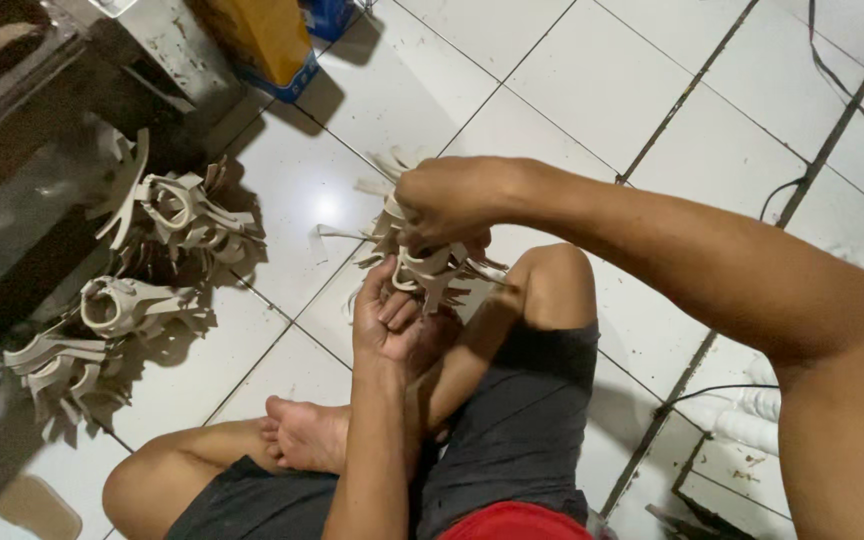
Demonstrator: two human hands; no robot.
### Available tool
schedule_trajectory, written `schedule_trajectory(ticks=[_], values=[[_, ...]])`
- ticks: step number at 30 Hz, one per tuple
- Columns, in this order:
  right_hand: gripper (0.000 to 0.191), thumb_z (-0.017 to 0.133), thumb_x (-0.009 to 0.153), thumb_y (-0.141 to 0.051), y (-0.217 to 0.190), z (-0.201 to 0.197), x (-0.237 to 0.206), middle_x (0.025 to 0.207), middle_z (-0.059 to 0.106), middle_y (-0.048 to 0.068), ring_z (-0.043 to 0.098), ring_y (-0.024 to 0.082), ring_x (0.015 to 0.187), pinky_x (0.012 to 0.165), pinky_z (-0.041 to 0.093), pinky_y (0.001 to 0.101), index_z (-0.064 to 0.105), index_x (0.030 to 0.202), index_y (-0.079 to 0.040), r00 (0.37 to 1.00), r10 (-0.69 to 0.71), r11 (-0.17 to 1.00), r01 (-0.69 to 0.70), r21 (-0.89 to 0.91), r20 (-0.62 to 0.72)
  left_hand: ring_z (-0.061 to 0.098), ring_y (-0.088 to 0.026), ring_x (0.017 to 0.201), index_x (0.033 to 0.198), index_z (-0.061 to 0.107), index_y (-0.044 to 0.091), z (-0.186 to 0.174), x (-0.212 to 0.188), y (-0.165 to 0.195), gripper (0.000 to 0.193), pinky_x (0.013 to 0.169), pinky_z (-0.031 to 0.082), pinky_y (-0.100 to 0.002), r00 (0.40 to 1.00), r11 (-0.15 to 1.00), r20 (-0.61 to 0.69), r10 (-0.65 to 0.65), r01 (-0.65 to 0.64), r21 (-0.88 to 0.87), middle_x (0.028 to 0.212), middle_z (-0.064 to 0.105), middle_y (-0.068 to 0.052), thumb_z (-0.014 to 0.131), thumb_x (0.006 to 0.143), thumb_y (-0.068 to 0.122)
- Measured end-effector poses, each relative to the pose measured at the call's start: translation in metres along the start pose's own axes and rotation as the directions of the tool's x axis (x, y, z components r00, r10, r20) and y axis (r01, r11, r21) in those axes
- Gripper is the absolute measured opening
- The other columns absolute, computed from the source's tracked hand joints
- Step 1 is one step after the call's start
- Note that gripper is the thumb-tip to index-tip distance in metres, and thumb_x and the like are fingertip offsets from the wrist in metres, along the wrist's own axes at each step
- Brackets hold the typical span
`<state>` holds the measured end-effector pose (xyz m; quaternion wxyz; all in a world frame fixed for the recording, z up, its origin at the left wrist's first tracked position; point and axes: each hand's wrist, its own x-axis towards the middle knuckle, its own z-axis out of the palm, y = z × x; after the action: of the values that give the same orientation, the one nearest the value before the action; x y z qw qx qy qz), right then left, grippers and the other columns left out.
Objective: The person sits on the floor and assembles shoe components by hand, interlocking white and brown pieces into star-like clusters. They then pour a yellow liquid from a yellow can into a small bowl and handle a white strip.
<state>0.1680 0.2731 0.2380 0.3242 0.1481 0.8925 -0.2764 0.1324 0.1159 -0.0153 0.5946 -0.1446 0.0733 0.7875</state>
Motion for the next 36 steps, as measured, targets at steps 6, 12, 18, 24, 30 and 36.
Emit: schedule_trajectory(ticks=[6, 12, 18, 24, 30, 36], values=[[0.048, 0.053, 0.101, -0.034, -0.027, -0.021, -0.005, 0.074, 0.076, 0.021, 0.074, 0.026, 0.053, 0.046, 0.062, 0.0360, 0.072, 0.094, 0.009, 0.998, -0.011, 0.990, 0.002, 0.143, 0.066, 0.036, -0.004, 0.032, 0.098, 0.064, 0.001, 0.017, -0.026, 0.014, 0.011, 0.028, 0.028, -0.016, 0.996, 0.995, -0.067, 0.054, -0.059, -0.080, 0.076, 0.071, -0.005, 0.063, 0.098, 0.012], [0.047, 0.056, 0.100, -0.034, -0.035, -0.018, -0.007, 0.077, 0.076, 0.022, 0.075, 0.025, 0.054, 0.046, 0.063, 0.0355, 0.072, 0.094, 0.009, 1.000, 0.010, 0.992, -0.011, 0.128, 0.010, 0.038, -0.004, 0.034, 0.101, 0.064, 0.000, 0.020, -0.035, 0.015, 0.009, 0.029, 0.029, -0.016, 0.995, 0.989, -0.030, 0.093, -0.096, -0.111, 0.085, 0.073, -0.007, 0.063, 0.097, 0.009], [0.043, 0.062, 0.097, -0.038, -0.044, -0.030, -0.023, 0.073, 0.075, 0.012, 0.065, 0.021, 0.046, 0.040, 0.048, 0.0330, 0.078, 0.090, 0.001, 0.984, 0.014, 0.997, 0.001, 0.084, -0.179, 0.039, -0.004, 0.035, 0.099, 0.063, 0.000, 0.023, -0.044, 0.020, 0.010, 0.031, 0.030, -0.016, 0.989, 0.985, 0.028, 0.146, -0.142, -0.098, 0.087, 0.072, -0.008, 0.065, 0.100, 0.010], [0.034, 0.064, 0.095, -0.035, -0.056, -0.033, -0.034, 0.069, 0.075, 0.008, 0.063, 0.019, 0.042, 0.038, 0.048, 0.0326, 0.077, 0.091, -0.004, 0.949, 0.011, 0.998, 0.012, 0.070, -0.316, 0.038, -0.004, 0.034, 0.096, 0.062, 0.002, 0.028, -0.047, 0.023, 0.010, 0.031, 0.030, -0.016, 0.988, 0.978, -0.009, 0.157, -0.157, -0.137, 0.085, 0.072, -0.007, 0.066, 0.098, 0.011], [0.035, 0.066, 0.096, -0.033, -0.061, -0.029, -0.038, 0.070, 0.073, 0.010, 0.065, 0.017, 0.042, 0.039, 0.051, 0.0319, 0.075, 0.092, 0.001, 0.900, -0.006, 1.000, 0.002, -0.009, -0.436, 0.038, -0.004, 0.034, 0.095, 0.061, 0.004, 0.016, -0.047, 0.032, 0.011, 0.031, 0.030, -0.016, 0.982, 0.970, -0.027, 0.186, -0.188, -0.157, 0.082, 0.071, -0.005, 0.067, 0.099, 0.012], [0.027, 0.068, 0.098, -0.025, -0.067, -0.024, -0.030, 0.069, 0.072, 0.008, 0.065, 0.012, 0.049, 0.043, 0.052, 0.0279, 0.074, 0.096, 0.001, 0.819, -0.252, 0.943, 0.329, 0.061, -0.516, 0.037, -0.004, 0.038, 0.094, 0.065, 0.011, -0.008, -0.044, 0.032, 0.008, 0.032, 0.029, -0.019, 0.959, 0.958, -0.033, 0.281, -0.283, -0.041, 0.077, 0.066, 0.000, 0.071, 0.097, 0.014]])
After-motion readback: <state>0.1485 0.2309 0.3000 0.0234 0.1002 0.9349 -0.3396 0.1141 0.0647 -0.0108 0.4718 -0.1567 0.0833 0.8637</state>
